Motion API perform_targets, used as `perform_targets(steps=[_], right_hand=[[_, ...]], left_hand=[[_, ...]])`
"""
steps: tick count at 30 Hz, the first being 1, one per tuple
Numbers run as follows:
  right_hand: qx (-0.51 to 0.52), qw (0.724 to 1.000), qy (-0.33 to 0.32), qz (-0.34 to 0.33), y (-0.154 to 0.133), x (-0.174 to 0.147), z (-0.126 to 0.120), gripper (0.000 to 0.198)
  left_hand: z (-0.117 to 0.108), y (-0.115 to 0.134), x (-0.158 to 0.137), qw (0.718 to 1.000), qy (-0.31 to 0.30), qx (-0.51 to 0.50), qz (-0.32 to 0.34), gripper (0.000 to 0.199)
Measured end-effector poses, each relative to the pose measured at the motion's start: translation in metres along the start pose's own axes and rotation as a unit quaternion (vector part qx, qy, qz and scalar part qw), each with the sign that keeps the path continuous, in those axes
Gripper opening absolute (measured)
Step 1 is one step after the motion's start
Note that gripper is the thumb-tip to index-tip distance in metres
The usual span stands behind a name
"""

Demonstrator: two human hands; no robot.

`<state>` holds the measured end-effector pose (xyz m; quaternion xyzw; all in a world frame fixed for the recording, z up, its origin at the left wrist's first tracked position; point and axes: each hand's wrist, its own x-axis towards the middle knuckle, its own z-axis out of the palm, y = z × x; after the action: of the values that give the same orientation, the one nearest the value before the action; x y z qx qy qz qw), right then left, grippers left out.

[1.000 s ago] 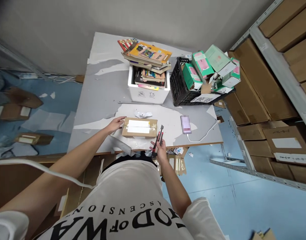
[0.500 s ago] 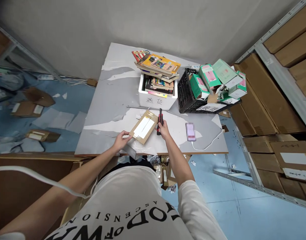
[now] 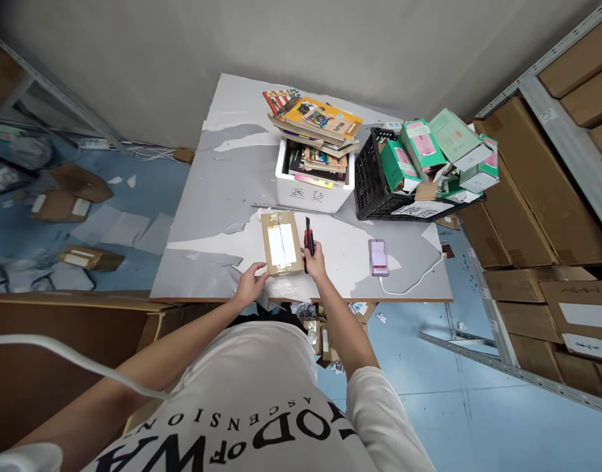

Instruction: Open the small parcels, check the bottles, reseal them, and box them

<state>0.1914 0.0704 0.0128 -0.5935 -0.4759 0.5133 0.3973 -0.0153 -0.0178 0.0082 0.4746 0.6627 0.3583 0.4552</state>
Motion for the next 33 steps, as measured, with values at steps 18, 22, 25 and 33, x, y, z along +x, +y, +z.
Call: perform_targets(steps=[18, 22, 25, 33], right_hand=[[0.155, 0.978, 0.096, 0.106, 0.015, -0.099, 0.001, 0.043], [0.226, 0.954, 0.100, 0.171, 0.014, -0.128, 0.005, 0.040], [0.295, 0.931, 0.093, 0.194, 0.007, -0.139, 0.011, 0.041], [0.384, 0.897, 0.090, 0.202, -0.002, -0.128, 0.027, 0.052]], left_hand=[[-0.033, 0.024, 0.079, 0.992, -0.043, 0.122, 0.013, 0.035], [-0.028, 0.041, 0.140, 0.990, -0.062, 0.107, 0.065, 0.051], [-0.021, 0.051, 0.176, 0.992, -0.086, 0.068, 0.059, 0.054], [-0.007, 0.051, 0.195, 0.987, -0.138, -0.068, -0.037, 0.032]])
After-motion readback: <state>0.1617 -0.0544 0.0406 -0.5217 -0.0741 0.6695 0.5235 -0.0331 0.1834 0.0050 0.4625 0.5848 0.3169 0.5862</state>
